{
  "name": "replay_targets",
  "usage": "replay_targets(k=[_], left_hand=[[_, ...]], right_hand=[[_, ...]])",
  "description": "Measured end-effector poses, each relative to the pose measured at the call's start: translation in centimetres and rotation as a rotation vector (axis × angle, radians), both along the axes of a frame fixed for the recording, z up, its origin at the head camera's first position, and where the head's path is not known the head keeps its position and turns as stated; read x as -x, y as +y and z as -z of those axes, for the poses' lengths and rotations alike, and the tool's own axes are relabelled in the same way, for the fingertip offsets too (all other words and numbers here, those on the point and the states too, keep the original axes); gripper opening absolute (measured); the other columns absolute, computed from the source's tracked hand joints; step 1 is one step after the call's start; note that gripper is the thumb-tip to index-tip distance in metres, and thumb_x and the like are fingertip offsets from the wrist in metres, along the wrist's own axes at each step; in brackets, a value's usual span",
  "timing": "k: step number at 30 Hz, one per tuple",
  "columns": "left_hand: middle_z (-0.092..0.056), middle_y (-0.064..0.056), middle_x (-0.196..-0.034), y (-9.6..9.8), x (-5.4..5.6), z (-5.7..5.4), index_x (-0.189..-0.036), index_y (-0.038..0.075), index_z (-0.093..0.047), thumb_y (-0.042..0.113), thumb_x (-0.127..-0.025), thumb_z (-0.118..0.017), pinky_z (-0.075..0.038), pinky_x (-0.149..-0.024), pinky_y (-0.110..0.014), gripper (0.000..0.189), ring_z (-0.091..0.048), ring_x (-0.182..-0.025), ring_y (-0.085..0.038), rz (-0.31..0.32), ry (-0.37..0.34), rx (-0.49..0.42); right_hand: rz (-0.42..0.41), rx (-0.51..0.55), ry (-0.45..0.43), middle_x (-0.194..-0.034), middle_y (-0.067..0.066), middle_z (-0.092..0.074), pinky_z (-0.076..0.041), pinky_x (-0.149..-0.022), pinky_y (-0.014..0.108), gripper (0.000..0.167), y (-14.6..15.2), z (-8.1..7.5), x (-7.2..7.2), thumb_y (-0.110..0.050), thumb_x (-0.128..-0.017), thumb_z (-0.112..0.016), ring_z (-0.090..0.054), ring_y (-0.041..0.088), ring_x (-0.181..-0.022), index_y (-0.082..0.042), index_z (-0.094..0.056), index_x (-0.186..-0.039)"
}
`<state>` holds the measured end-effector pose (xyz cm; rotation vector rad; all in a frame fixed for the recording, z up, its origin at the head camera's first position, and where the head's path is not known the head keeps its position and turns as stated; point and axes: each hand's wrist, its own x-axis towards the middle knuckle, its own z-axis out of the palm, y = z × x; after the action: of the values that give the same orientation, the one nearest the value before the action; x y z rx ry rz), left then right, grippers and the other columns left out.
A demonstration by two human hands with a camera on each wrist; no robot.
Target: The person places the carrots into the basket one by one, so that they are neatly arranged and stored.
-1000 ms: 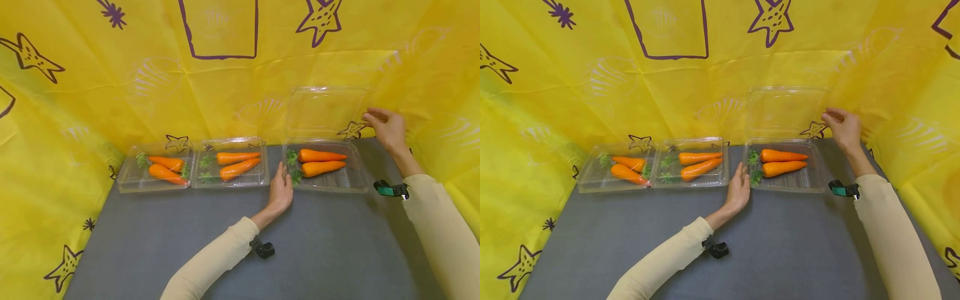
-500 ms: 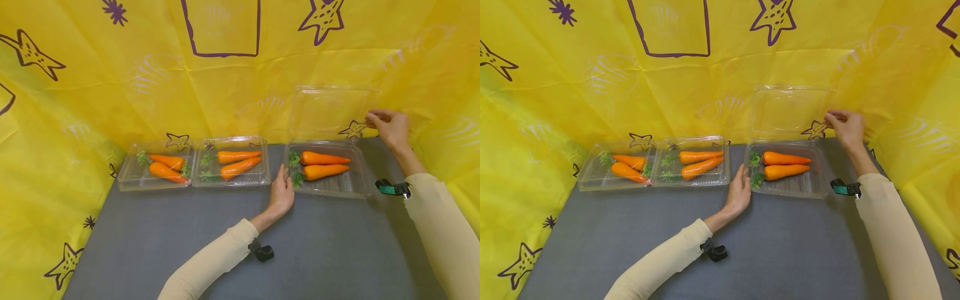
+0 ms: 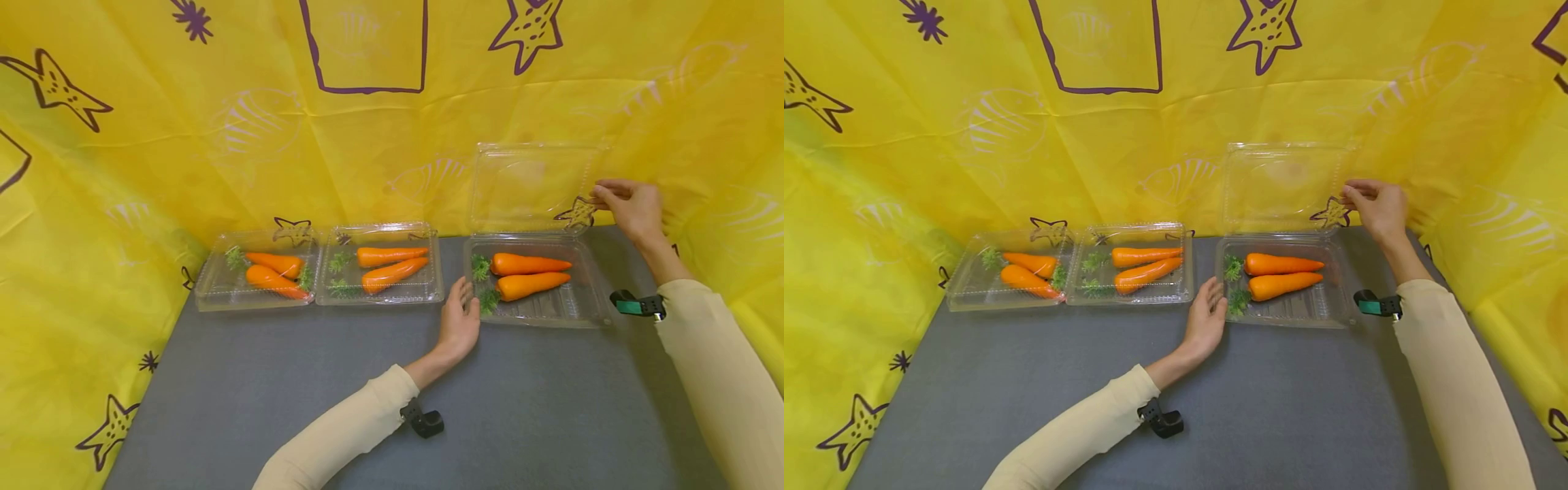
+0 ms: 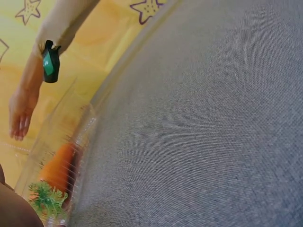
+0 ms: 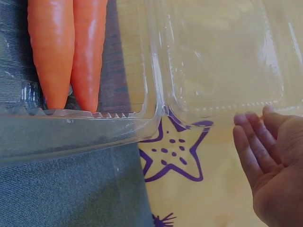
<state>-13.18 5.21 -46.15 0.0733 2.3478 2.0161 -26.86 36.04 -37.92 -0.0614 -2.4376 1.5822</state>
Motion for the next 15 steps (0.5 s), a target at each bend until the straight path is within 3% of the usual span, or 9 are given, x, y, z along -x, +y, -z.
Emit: replay_targets(k=[8,15], left_hand=[[-0.054,-0.019,-0.138,0.0,-0.14,-0.33,-0.141,-0.004,-0.044,0.003,-0.098,-0.052,-0.041,-0.109,-0.042,0.043,-0.051,-0.128,-0.032,-0.045,-0.025,-0.064],[-0.055,-0.02,-0.136,0.06,-0.15,-0.41,-0.138,-0.005,-0.047,0.003,-0.098,-0.052,-0.042,-0.108,-0.042,0.041,-0.053,-0.127,-0.033,-0.067,-0.031,-0.049]], right_hand=[[-0.021,-0.034,0.013,-0.074,-0.03,-0.061,-0.052,-0.061,0.007,0.046,0.21,-0.29,-0.22,-0.015,-0.098,-0.059,-0.062,-0.012,-0.065,0.019,-0.053,-0.128],[-0.05,-0.111,0.026,-0.076,-0.03,-0.063,-0.051,-0.058,0.007,0.047,0.67,-1.01,-0.78,-0.019,-0.097,-0.061,-0.061,-0.013,-0.065,0.018,-0.056,-0.125]])
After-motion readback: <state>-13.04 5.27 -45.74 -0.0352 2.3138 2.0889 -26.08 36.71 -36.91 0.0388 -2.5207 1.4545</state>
